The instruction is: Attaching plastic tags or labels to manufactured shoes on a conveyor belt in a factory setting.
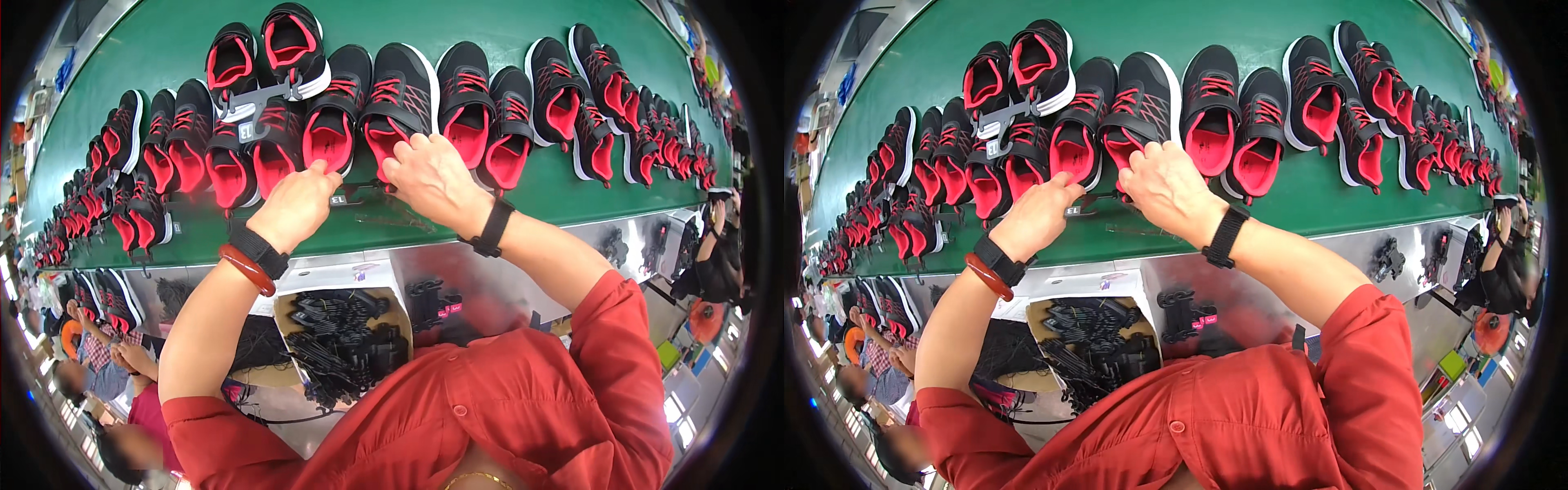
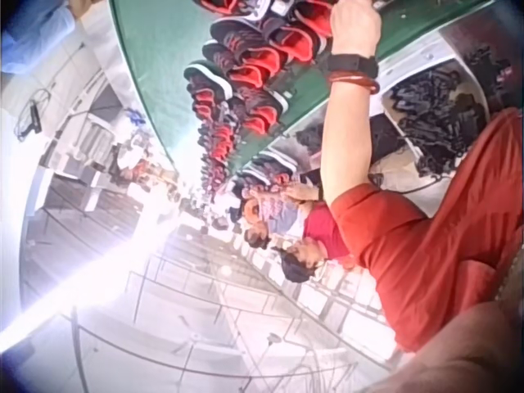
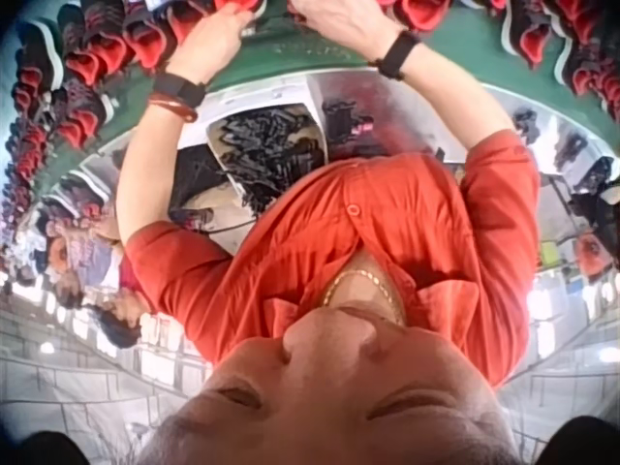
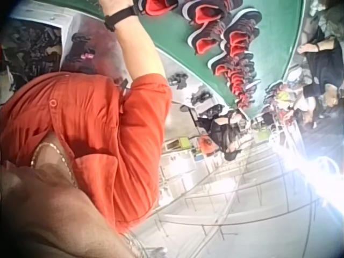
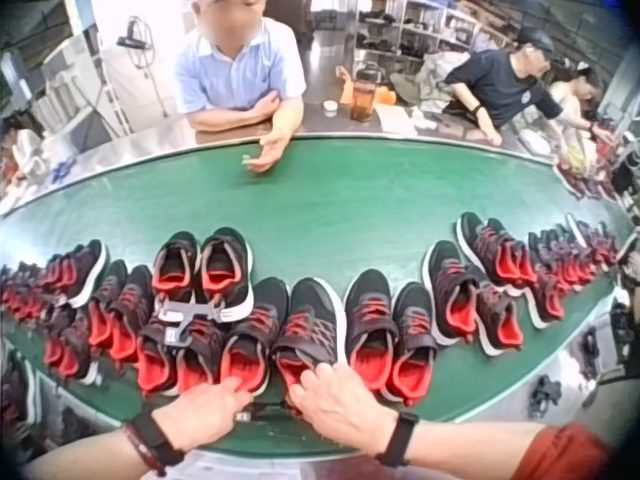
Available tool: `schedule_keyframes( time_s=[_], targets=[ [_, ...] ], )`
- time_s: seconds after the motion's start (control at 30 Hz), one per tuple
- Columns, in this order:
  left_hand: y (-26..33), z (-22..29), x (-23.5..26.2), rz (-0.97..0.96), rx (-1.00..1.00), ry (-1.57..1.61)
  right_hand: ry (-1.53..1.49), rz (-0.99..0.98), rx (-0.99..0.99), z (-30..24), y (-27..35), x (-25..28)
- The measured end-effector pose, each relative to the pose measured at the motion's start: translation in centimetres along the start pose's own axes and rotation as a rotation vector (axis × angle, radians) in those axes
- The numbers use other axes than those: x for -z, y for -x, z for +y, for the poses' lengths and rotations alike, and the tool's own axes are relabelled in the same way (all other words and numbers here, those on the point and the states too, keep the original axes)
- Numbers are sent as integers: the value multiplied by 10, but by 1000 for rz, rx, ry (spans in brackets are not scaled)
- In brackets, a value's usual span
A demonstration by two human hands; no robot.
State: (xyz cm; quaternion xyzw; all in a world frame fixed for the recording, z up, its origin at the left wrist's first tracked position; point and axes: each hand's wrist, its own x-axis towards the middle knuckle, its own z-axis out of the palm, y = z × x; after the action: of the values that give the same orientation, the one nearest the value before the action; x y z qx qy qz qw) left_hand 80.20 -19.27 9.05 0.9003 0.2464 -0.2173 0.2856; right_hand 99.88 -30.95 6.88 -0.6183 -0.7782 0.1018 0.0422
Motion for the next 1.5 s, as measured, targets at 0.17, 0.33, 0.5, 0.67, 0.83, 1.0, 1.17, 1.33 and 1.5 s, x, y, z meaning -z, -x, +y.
schedule_keyframes(
  time_s=[0.17, 0.33, 0.5, 0.67, 0.83, 1.0, 1.17, 1.33, 1.5],
  targets=[
    [-1, 1, -1, 22, -4, 113, 83, -28, 6, -4, -5, -13],
    [0, -2, -20, 118, -145, 369, -257, 152, -60, 12, 8, -30],
    [1, 32, 1, 42, -59, -148, -359, 420, -46, 32, 58, 8],
    [-13, 84, 7, 360, -284, -284, -384, 422, -499, 115, 206, 17],
    [-83, 171, -26, 223, -274, -291, -404, 476, -1139, 177, 372, 20],
    [-117, 182, -58, 265, -61, -357, -192, 236, -1194, 200, 492, 13],
    [-138, 179, -78, 559, -33, -267, -274, 69, -1074, 208, 517, 16],
    [-167, 195, -72, 573, -9, -181, -366, 116, -1045, 222, 527, 4],
    [-135, 194, -45, 470, -70, -107, -416, 213, -1054, 233, 531, 8]
  ],
)
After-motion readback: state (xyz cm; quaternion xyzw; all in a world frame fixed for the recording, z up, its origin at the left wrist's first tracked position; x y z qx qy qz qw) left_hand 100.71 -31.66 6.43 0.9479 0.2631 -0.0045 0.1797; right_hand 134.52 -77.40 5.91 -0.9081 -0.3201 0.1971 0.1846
